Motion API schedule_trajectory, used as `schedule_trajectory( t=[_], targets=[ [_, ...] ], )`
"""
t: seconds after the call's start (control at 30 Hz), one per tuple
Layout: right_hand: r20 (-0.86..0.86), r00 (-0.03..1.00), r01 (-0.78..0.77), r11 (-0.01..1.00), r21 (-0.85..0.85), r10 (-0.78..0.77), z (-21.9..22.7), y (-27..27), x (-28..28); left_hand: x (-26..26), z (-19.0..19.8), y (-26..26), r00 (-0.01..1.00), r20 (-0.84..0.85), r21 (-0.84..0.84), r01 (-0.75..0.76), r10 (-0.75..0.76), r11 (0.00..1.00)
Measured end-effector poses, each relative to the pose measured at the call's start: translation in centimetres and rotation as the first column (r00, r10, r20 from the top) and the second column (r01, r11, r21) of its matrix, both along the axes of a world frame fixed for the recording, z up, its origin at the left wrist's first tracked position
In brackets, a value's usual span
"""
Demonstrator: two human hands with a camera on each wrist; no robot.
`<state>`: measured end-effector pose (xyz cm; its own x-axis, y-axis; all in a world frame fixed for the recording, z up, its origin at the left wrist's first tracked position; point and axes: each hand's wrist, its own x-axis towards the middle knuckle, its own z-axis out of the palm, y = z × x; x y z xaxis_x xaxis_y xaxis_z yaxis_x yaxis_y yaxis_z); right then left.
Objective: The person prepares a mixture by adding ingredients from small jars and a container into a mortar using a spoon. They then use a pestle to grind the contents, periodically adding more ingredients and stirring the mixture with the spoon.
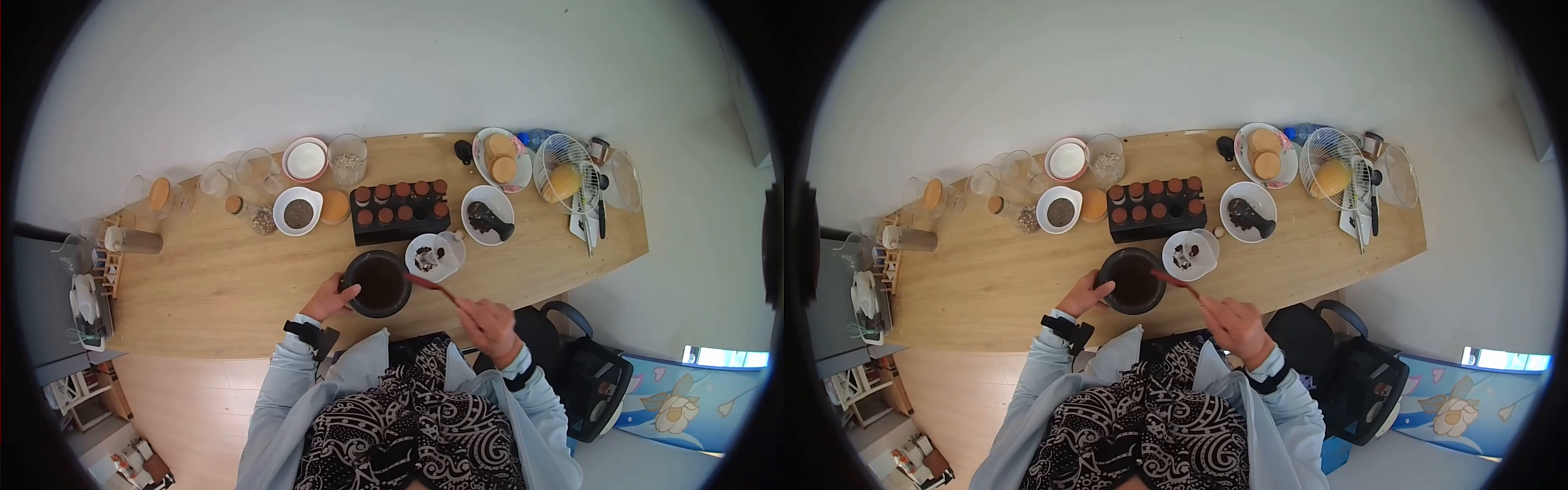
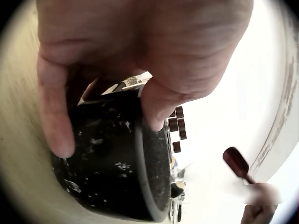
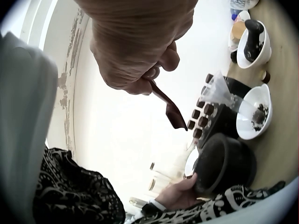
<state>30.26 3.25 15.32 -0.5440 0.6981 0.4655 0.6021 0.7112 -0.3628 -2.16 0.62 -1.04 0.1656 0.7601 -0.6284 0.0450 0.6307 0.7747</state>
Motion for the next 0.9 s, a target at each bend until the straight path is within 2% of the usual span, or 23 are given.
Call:
schedule_trajectory(
  t=[0.07,0.2,0.27,0.3,0.5,0.73,0.9],
  targets=[
    [-0.057,0.992,-0.123,0.98,-0.157,0.115,-2.4,0.1,-1.1,-0.2,0.4,0.2,0.999,0.041,0.003,0.0,0.0,1.0],
    [0.009,0.979,-0.197,0.966,-0.166,0.202,-7.1,0.6,-3.2,-0.3,0.7,0.4,0.993,0.118,-0.03,-0.015,0.019,0.999],
    [0.156,0.952,-0.249,0.963,-0.1,0.263,-8.8,1.0,-4.0,-0.4,1.3,0.7,0.991,0.131,-0.052,-0.028,0.035,0.998],
    [0.156,0.954,-0.243,0.965,-0.096,0.256,-9.3,1.1,-4.4,-0.3,1.6,0.9,0.988,0.146,-0.077,-0.042,0.053,0.996],
    [0.216,0.919,-0.303,0.942,-0.146,0.329,-9.7,1.1,-4.6,1.2,1.8,1.5,0.99,0.039,-0.074,-0.132,0.136,0.988],
    [0.138,0.927,-0.322,0.93,-0.176,0.348,-9.5,0.4,-3.2,1.5,-0.6,1.1,0.983,-0.009,-0.01,-0.183,0.183,0.983],
    [0.09,0.937,-0.309,0.921,-0.237,0.337,-8.6,0.2,-2.4,2.4,-0.8,0.3,0.952,0.018,0.009,-0.305,0.305,0.952]
  ],
)
